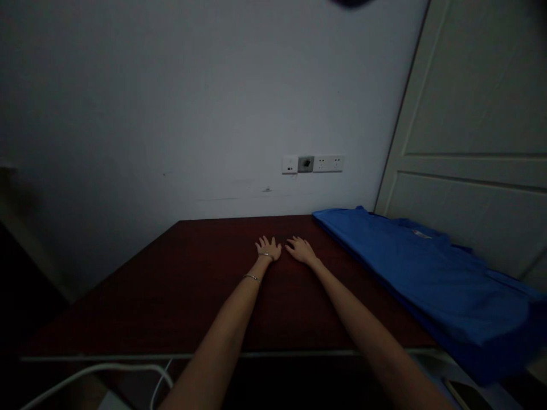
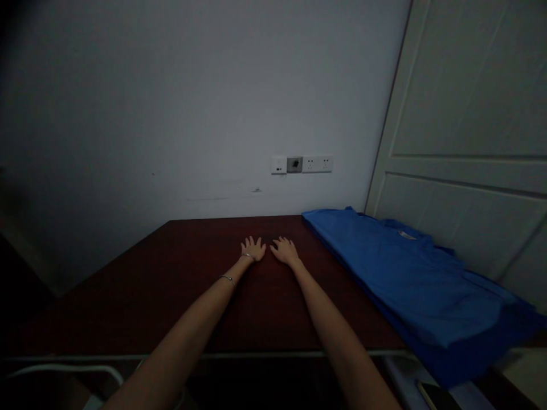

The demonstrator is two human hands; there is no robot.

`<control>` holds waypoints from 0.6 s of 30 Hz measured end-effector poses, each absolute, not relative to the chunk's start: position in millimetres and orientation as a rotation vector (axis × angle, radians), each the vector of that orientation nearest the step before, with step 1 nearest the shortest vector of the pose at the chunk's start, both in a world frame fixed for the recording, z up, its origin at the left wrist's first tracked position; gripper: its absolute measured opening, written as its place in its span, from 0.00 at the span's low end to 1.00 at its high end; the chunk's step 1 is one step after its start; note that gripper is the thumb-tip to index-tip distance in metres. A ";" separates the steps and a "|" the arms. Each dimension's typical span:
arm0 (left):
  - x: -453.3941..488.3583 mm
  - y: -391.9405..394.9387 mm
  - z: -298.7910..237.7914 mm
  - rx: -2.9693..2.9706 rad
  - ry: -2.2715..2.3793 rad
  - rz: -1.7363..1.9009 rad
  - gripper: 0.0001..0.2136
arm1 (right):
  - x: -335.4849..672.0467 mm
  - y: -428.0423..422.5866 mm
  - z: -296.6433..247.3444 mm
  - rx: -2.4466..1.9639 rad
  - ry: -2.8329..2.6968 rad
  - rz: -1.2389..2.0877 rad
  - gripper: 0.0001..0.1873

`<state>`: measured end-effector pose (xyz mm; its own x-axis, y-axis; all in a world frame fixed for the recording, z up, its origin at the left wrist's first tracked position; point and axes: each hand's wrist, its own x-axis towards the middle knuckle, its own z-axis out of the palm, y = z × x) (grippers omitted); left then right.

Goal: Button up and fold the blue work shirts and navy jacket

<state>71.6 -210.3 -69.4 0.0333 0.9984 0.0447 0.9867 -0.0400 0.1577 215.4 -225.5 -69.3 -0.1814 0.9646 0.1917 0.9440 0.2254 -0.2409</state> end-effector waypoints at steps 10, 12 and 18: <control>70.2 -210.8 -68.3 2.207 2.132 0.197 0.30 | 228.4 -229.7 -60.9 -1.716 -2.182 -0.156 0.24; 69.9 -211.3 -67.7 2.220 2.131 0.199 0.30 | 247.9 -229.7 -54.4 -1.740 -2.196 -0.320 0.23; 69.1 -212.9 -65.1 2.236 2.103 0.203 0.30 | 323.1 -239.9 -37.9 -2.098 -2.041 -0.459 0.25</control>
